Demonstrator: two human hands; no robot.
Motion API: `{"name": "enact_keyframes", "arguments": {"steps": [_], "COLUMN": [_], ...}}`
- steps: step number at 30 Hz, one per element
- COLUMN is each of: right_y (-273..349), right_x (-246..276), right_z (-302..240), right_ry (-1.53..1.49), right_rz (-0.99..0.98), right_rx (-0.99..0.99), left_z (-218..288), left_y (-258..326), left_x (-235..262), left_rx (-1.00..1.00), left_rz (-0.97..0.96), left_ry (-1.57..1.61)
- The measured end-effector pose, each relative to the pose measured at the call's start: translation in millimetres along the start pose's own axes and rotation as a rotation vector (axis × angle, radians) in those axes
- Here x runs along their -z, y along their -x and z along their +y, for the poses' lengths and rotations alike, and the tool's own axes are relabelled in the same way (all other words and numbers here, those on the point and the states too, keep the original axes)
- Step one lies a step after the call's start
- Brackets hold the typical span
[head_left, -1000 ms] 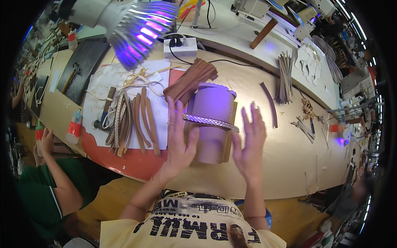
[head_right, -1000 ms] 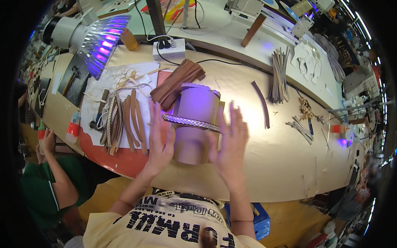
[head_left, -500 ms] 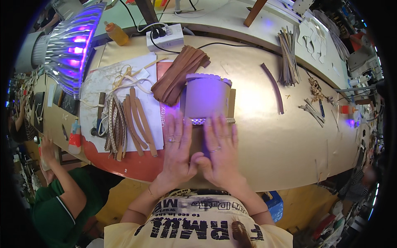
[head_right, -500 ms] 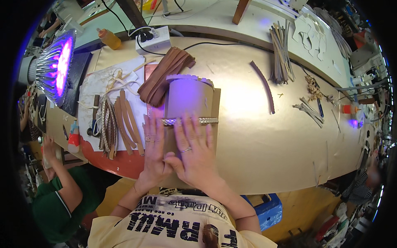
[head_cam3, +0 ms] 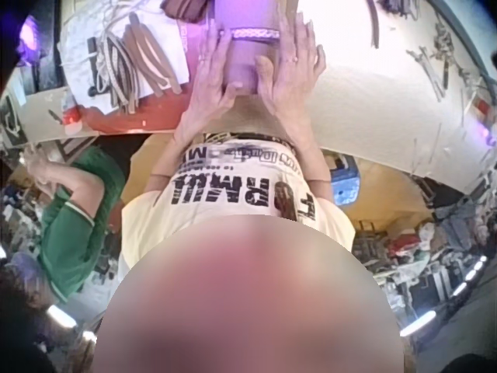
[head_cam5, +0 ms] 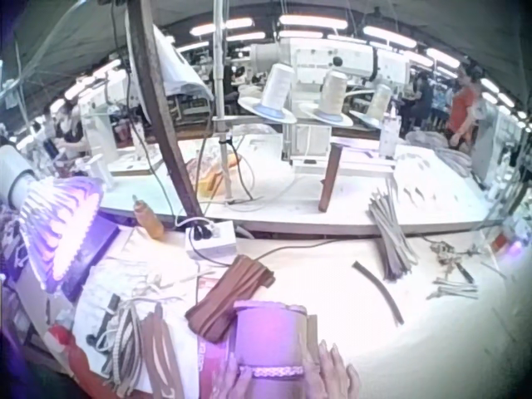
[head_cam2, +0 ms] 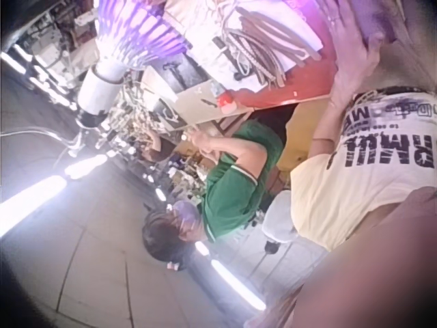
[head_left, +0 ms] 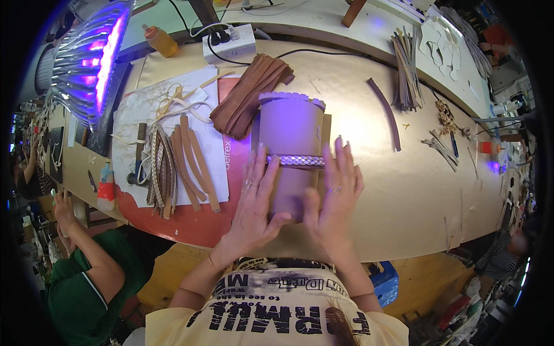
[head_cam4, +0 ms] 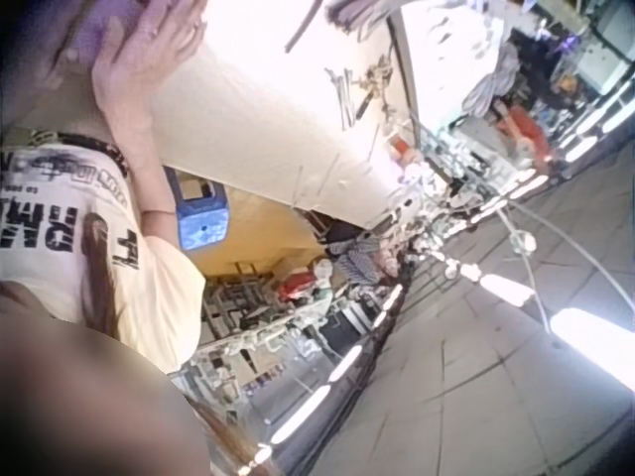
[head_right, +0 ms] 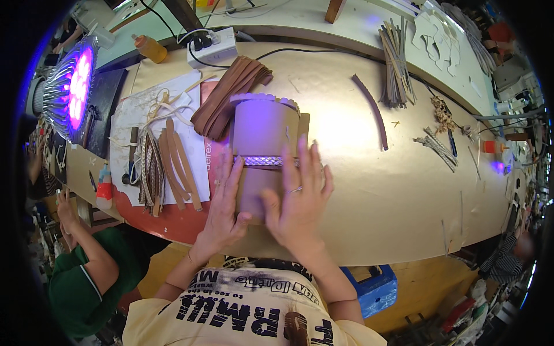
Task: The person pours liquid from one bottle into another, then uses the liquid to adhere a braided strap to a cylindrical cardboard form. They repeatedly wrap and press the strap around the form to secure it.
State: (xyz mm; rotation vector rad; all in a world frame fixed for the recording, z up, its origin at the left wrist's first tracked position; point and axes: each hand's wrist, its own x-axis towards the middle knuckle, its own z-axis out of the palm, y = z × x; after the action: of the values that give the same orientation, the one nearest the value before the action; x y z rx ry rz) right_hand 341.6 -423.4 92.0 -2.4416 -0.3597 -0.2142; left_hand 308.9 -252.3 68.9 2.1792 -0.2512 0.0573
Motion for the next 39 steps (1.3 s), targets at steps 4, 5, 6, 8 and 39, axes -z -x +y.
{"name": "enact_keyframes", "arguments": {"steps": [4, 5, 6, 8, 39], "right_y": [-18.2, -20.0, -20.7, -18.7, -31.1], "right_x": [9.2, 13.5, 16.2, 17.7, 30.7], "right_z": [19.6, 22.9, 24.3, 22.2, 12.9], "right_ry": [-0.070, -0.067, -0.065, -0.274, -0.298], "right_rz": [0.016, -0.032, -0.081, -0.139, -0.286], "right_rx": [-0.086, -0.086, -0.085, -0.173, -0.054], "left_z": [-4.7, -5.5, -6.3, -7.0, 5.2], "left_y": [-3.7, -4.6, -5.5, -6.0, -44.5], "left_x": [4.3, 6.5, 8.9, 13.5, 45.1], "left_rx": [-0.018, -0.033, -0.031, -0.041, -0.190], "left_rz": [-0.001, 0.008, 0.024, 0.074, -0.053], "left_ry": [0.073, 0.069, 0.021, -0.080, -0.286]}}
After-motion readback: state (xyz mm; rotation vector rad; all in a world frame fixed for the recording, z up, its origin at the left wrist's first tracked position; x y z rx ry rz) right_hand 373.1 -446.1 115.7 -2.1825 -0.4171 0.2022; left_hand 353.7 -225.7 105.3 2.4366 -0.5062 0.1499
